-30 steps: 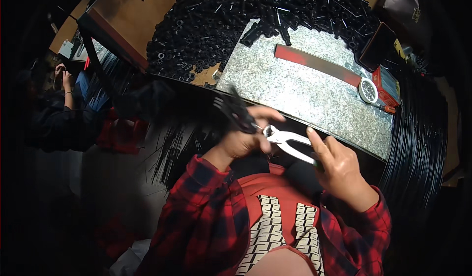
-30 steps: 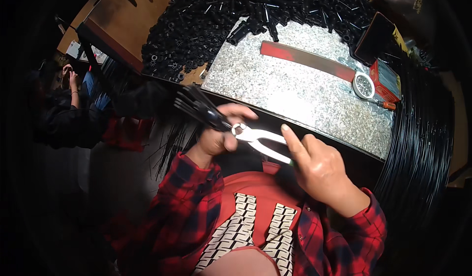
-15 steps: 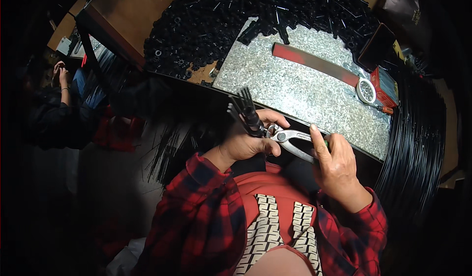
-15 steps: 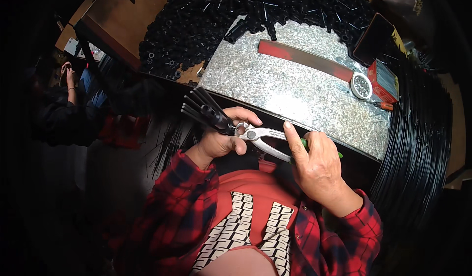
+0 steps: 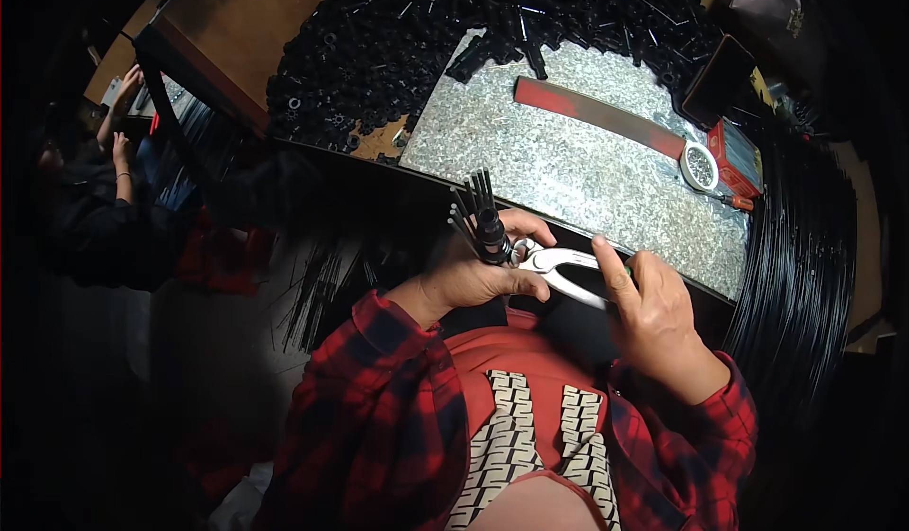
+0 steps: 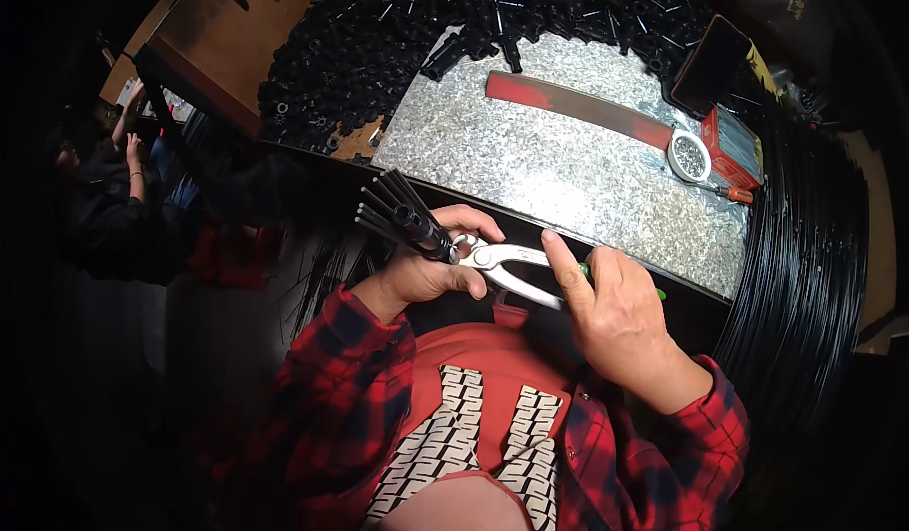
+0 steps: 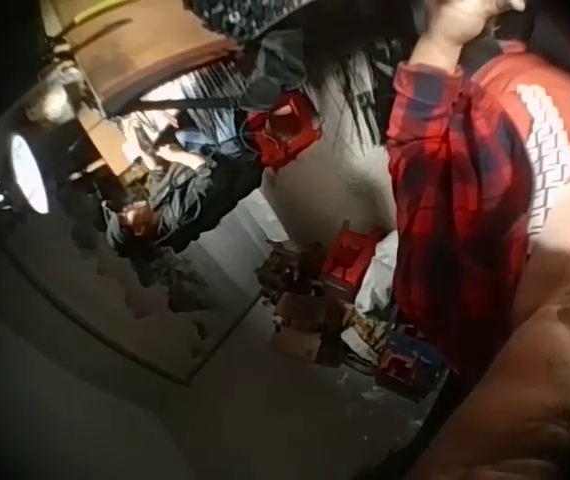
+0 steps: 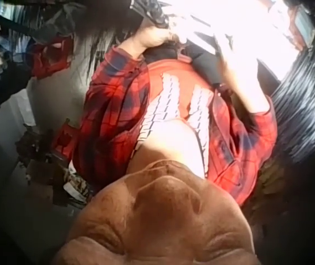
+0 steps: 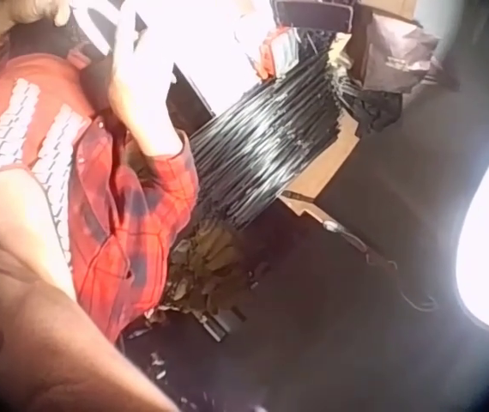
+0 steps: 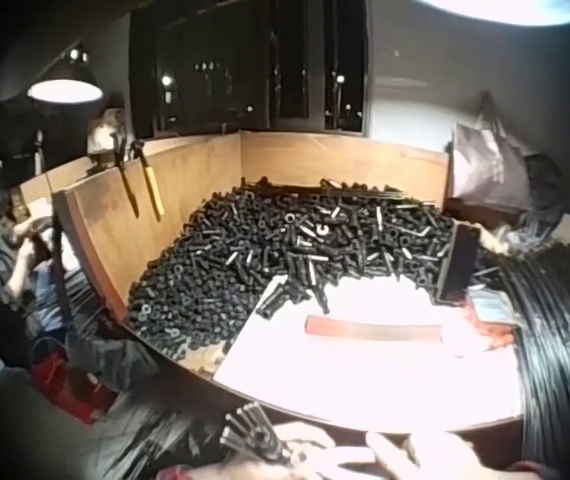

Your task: Assembling bundles of black plastic tubes into circular plastic connectors using pliers.

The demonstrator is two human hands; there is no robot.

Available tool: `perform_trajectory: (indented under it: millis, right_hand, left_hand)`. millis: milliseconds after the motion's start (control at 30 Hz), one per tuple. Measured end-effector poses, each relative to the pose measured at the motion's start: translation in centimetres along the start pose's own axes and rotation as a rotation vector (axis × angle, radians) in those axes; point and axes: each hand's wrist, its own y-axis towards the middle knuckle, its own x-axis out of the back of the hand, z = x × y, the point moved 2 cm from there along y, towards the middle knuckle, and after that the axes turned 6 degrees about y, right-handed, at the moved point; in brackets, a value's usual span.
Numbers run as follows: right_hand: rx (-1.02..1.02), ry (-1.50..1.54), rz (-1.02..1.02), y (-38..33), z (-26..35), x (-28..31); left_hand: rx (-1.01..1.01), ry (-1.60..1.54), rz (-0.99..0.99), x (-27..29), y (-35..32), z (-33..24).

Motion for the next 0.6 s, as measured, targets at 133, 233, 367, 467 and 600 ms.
perform_trajectory:
  millis: [133, 233, 367, 467, 600]
  right_hand:
    - [-0.068, 0.128, 0.116, 0.5, 0.5, 1.0]
    - [-0.023, 0.025, 0.026, 0.4, 0.5, 0.4]
    - [-0.05, 0.095, 0.034, 0.1, 0.5, 0.3]
    - [-0.056, 0.169, 0.103, 0.1, 0.3, 0.4]
    - [0.006, 0.163, -0.04, -0.2, -0.6, 0.4]
  left_hand:
    - [-0.042, 0.037, -0.008, 0.1, 0.1, -0.3]
    - [0.027, -0.004, 0.002, 0.3, 0.0, -0.4]
    - [0.029, -0.051, -0.041, 0.1, -0.2, -0.2]
    - [0.038, -0.217, -0.046, -0.2, 0.1, -0.4]
    - [0.028, -0.42, 0.06, 0.3, 0.0, -0.5]
